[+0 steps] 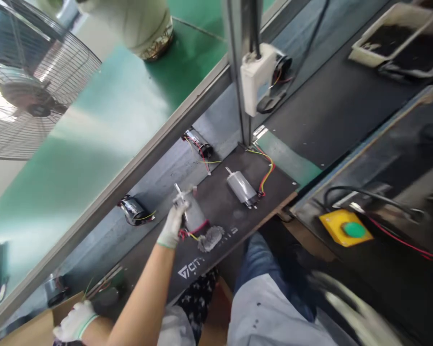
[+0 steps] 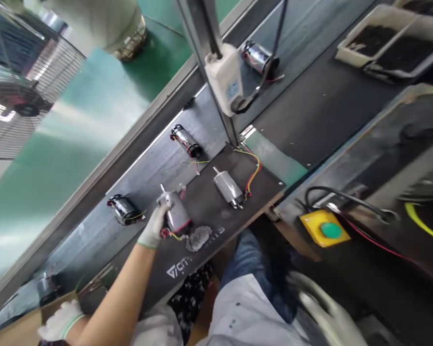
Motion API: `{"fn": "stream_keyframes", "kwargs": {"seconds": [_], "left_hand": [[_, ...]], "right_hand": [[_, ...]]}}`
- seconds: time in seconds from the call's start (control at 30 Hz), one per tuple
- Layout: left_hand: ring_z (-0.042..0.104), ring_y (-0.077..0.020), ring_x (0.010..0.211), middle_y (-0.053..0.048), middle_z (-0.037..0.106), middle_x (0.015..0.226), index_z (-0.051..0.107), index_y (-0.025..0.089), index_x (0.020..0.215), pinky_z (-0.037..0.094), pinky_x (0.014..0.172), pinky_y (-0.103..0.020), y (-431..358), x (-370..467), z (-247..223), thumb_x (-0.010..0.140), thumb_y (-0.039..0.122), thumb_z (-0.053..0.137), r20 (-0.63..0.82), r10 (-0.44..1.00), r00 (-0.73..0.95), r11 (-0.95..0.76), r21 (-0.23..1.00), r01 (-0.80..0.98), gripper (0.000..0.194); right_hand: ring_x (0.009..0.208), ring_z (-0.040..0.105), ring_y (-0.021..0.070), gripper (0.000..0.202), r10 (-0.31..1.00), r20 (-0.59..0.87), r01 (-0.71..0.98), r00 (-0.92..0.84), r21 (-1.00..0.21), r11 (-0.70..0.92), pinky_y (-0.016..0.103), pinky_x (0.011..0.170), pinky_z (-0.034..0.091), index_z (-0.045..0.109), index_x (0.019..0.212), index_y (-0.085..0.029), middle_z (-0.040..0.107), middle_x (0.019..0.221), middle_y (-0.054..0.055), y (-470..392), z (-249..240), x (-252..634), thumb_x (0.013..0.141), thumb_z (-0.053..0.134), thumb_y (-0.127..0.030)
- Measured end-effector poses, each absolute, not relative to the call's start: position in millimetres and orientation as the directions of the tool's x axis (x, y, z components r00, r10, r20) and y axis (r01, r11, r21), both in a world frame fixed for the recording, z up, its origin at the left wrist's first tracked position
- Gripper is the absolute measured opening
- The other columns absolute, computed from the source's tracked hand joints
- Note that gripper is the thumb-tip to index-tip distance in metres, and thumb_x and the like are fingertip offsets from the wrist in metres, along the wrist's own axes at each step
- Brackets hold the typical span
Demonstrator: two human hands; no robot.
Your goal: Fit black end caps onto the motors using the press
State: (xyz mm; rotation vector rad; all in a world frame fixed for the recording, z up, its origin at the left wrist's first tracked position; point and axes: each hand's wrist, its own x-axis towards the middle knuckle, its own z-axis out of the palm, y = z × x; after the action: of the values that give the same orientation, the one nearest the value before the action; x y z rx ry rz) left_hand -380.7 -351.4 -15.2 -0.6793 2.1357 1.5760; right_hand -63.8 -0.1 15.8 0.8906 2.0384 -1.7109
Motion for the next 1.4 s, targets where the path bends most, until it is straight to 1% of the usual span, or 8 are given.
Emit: {"fn": "stream_keyframes", "kwargs": {"seconds": [0.1, 0.23, 0.47, 0.67, 0.87, 0.93, 1.1, 1.4], "left_hand": [[0.070, -0.0345, 0.119, -0.012, 0.076, 0.131, 0.069, 0.019, 0.135, 0.057, 0.100, -0.040, -267.9, -272.0, 16.7, 0.072, 0.045, 0.090, -0.527, 0.161, -0.835, 0.216, 0.844, -0.491, 0.071], [0.070, -0.0311, 0.119, -0.010, 0.075, 0.130, 0.069, 0.020, 0.129, 0.053, 0.104, -0.039, -160.4, -158.0, 50.2, 0.083, 0.050, 0.083, -0.454, 0.397, -0.798, 0.238, 0.890, -0.388, 0.057], [0.070, -0.0275, 0.107, -0.010, 0.076, 0.119, 0.069, 0.017, 0.120, 0.055, 0.096, -0.037, -41.1, -60.8, 56.9, 0.078, 0.046, 0.088, -0.449, 0.701, -0.555, 0.153, 0.854, -0.497, 0.054], [0.072, -0.0293, 0.099, -0.013, 0.079, 0.108, 0.076, 0.012, 0.113, 0.055, 0.095, -0.040, 4.1, -25.0, 70.1, 0.079, 0.042, 0.086, -0.488, 0.807, -0.332, 0.169, 0.730, -0.662, 0.047], [0.075, -0.0290, 0.087, -0.013, 0.080, 0.103, 0.076, 0.014, 0.121, 0.056, 0.088, -0.040, 16.4, -33.5, 65.5, 0.075, 0.045, 0.083, -0.498, 0.861, -0.099, 0.277, 0.624, -0.730, 0.056], [0.075, -0.0293, 0.085, -0.013, 0.079, 0.100, 0.076, 0.013, 0.123, 0.055, 0.085, -0.039, 18.6, -42.5, 69.4, 0.072, 0.042, 0.085, -0.465, 0.885, -0.001, 0.328, 0.627, -0.706, 0.060], [0.072, -0.0302, 0.095, -0.013, 0.079, 0.102, 0.077, 0.010, 0.121, 0.053, 0.092, -0.038, 14.5, -71.4, 88.4, 0.072, 0.047, 0.085, -0.458, 0.884, 0.094, 0.424, 0.703, -0.571, 0.062], [0.070, -0.0264, 0.094, -0.011, 0.079, 0.109, 0.074, 0.013, 0.129, 0.052, 0.089, -0.034, -7.2, -114.4, 102.8, 0.079, 0.045, 0.081, -0.484, 0.870, 0.096, 0.468, 0.746, -0.475, 0.060]], "right_hand": [[0.131, 0.065, 0.0353, 0.067, 0.183, -0.568, 0.579, -0.803, -0.815, 0.012, 0.052, 0.104, 0.057, 0.063, 0.144, -0.040, 0.070, 0.138, 0.009, -10.4, 30.5, -79.5, 0.083, 0.083, -0.059], [0.130, 0.064, 0.0315, 0.093, 0.048, -0.381, 0.357, -0.923, -0.899, -0.254, 0.049, 0.113, 0.052, 0.054, 0.150, -0.026, 0.062, 0.150, 0.010, -4.3, 44.5, -63.7, 0.067, 0.094, -0.038], [0.128, 0.065, 0.0300, 0.071, 0.401, -0.351, 0.272, -0.846, -0.931, -0.241, 0.045, 0.114, 0.051, 0.054, 0.139, -0.022, 0.068, 0.139, 0.011, 50.8, 69.6, 52.5, 0.073, 0.081, -0.022], [0.127, 0.067, 0.0369, 0.065, 0.466, -0.332, 0.353, -0.820, -0.935, -0.045, 0.048, 0.110, 0.054, 0.061, 0.140, -0.022, 0.072, 0.133, 0.014, 92.6, 64.6, 121.3, 0.079, 0.080, -0.036], [0.141, 0.058, 0.0353, 0.061, 0.660, -0.470, 0.366, -0.587, -0.881, -0.302, 0.047, 0.124, 0.042, 0.074, 0.126, -0.022, 0.070, 0.142, 0.013, 139.3, 58.0, 141.6, 0.092, 0.062, -0.070], [0.145, 0.054, 0.0328, 0.060, 0.649, -0.431, 0.268, -0.626, -0.902, -0.340, 0.047, 0.128, 0.035, 0.072, 0.132, -0.021, 0.066, 0.147, 0.012, 145.3, 74.1, 128.0, 0.096, 0.061, -0.067], [0.111, 0.069, 0.0303, 0.047, 0.564, -0.303, 0.034, -0.768, -0.899, -0.437, 0.044, 0.102, 0.054, 0.078, 0.119, -0.018, 0.076, 0.125, 0.013, 140.6, 111.9, 84.5, 0.102, 0.059, -0.058], [0.090, 0.067, 0.0239, 0.040, 0.602, -0.256, -0.108, -0.757, -0.859, -0.501, 0.038, 0.090, 0.053, 0.081, 0.107, -0.019, 0.079, 0.101, 0.007, 122.9, 108.1, 43.5, 0.093, 0.075, -0.056]]}}
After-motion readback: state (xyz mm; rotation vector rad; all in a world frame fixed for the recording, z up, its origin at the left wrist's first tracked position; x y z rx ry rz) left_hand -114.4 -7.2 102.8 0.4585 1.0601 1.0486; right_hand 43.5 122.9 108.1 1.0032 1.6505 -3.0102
